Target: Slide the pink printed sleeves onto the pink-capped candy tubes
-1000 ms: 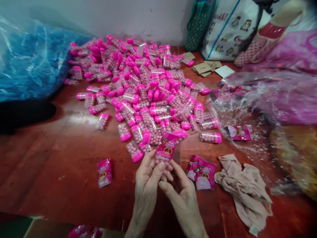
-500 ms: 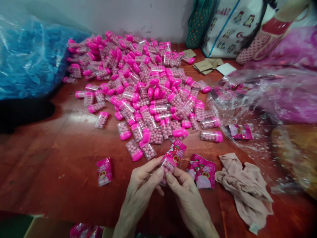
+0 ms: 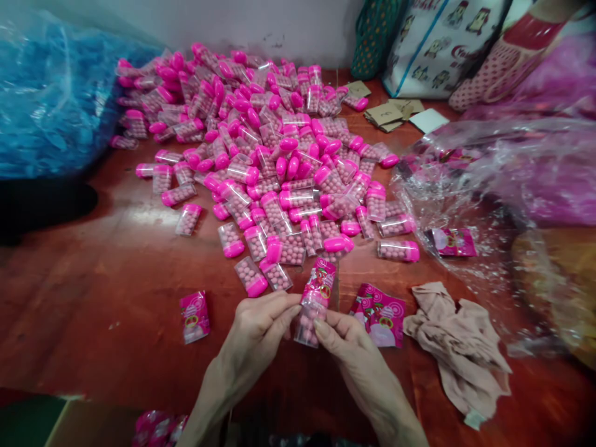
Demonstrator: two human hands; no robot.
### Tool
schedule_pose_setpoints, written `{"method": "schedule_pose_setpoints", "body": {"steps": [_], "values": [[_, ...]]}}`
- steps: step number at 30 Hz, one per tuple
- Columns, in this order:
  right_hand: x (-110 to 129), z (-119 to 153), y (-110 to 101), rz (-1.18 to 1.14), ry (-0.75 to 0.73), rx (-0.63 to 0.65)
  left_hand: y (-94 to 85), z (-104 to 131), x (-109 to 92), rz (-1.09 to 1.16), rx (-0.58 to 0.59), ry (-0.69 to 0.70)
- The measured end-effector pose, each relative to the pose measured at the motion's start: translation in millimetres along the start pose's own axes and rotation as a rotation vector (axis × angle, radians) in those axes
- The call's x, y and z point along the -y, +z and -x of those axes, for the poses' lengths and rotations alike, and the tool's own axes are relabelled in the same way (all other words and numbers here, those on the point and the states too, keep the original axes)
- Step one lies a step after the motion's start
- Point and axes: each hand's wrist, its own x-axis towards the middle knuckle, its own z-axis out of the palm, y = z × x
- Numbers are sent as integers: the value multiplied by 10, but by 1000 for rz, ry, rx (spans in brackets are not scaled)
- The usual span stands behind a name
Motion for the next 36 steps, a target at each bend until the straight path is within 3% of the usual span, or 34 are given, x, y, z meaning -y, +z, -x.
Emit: {"method": "schedule_pose_setpoints", "body": {"steps": [9,18,27,32,36], "values": [[-48,-14,-39,18,51,-29,-31,-42,9,-236,96,83],[-70,7,89,-63,3,17,26,-91,92,-174,36,38],[-103,76,206,-178,-29,31,101,94,115,-54,71,-15],[-148,60,182,-105,-52,14,125,186,116,25,3,-62],[-189,47,184,2,-87,-62,210,249,125,88,-137,-154]]}}
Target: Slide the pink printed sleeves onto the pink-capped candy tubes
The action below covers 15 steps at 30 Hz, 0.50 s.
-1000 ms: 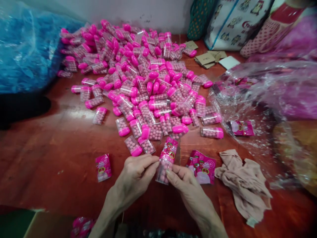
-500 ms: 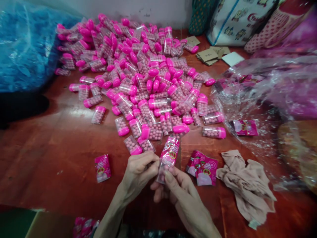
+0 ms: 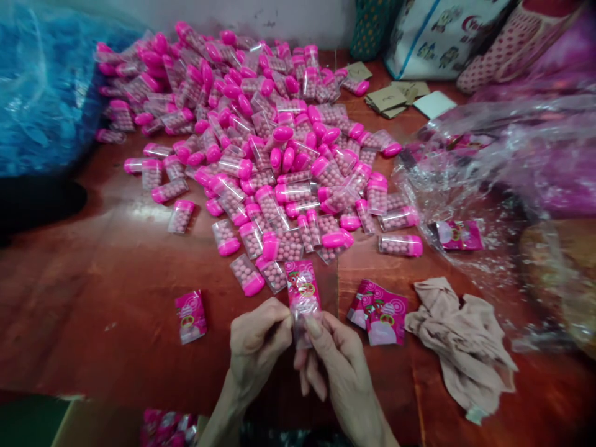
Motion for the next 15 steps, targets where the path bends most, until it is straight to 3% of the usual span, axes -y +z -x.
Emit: {"method": "schedule_pose_setpoints", "body": {"steps": [4,10,15], "values": [[1,-34,2,179,-59,-67,89,44,7,165,-114,-150],[16,-79,-75,610,-176,-189,149,85,-43,560,105,-419],[151,-101,-142,875,-509,-379,214,116,-60,704,48,-510]]}}
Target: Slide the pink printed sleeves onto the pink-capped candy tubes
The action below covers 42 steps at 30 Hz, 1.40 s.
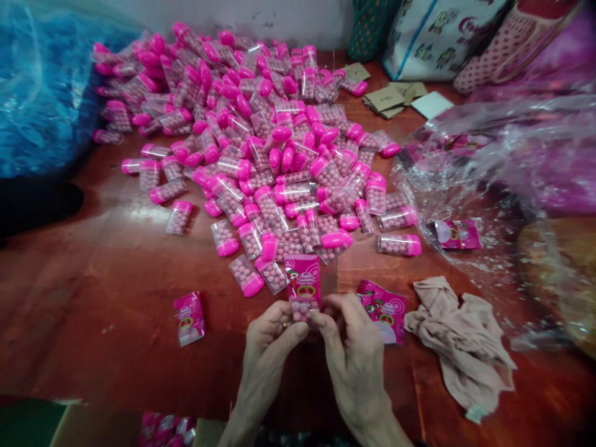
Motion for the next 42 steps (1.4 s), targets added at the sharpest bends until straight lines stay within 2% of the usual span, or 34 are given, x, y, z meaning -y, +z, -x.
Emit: {"method": "schedule_pose_setpoints", "body": {"steps": [2,6,12,15,19,23,27,32,37,39,40,42], "values": [[20,-55,-13,-67,-14,-19,13,0,-5,19,34,-29],[28,-82,61,-311,92,128,33,6,-43,32,23,-7],[-45,61,170,-336,143,45,79,-3,-56,153,-82,-17],[-54,44,118,-431,180,89,87,-19,-81,96,-32,-67],[-25,-71,19,-634,358,139,110,-4,-131,-69,61,-85],[10,-135,-10,-574,468,165,153,39,-157,-131,110,-44],[65,-94,23,-489,440,149,170,48,-158,-84,109,-45],[73,-6,83,-405,388,96,129,-19,-107,-22,81,56],[-21,-44,79,-512,357,160,91,-84,-109,85,135,-116],[-35,-93,37,-528,340,176,64,-77,-117,109,150,-132],[-33,-117,8,-530,341,169,44,-67,-120,99,128,-109],[-14,-147,-58,-523,354,181,-1,-43,-124,34,10,-12]]}}
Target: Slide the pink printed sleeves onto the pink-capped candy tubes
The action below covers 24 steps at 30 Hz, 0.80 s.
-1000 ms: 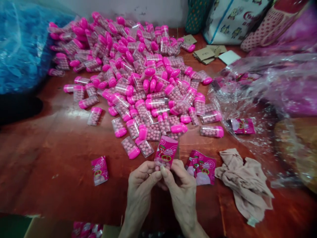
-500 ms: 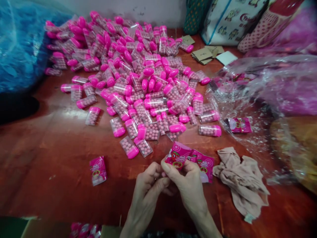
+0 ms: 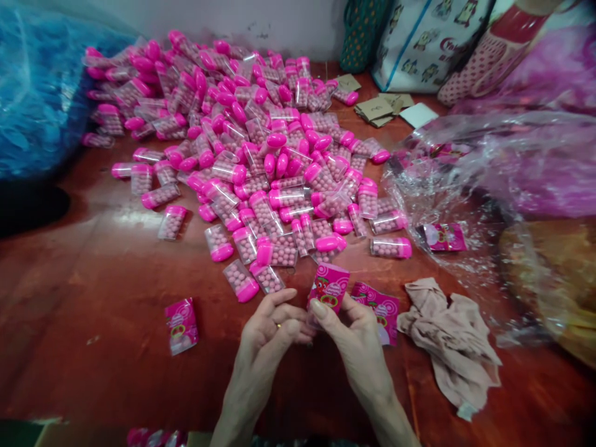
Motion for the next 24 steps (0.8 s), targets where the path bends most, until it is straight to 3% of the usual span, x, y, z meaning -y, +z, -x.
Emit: {"method": "schedule_pose_setpoints", "body": {"steps": [3,6,9,12,16,24], "values": [[70,42,-44,74,48,141,-38,16,-18,-101,-139,108],[80,106,-38,132,58,290,15,-17,-52,-57,-51,15],[36,153,-8,-15,111,362,124,-69,-84,104,-68,-49],[-17,180,28,-128,144,319,203,-85,-92,239,-75,-91],[-59,217,88,-140,84,234,225,-26,-68,288,-51,-175],[-96,277,143,-129,41,251,232,112,-29,314,-88,-140]]}}
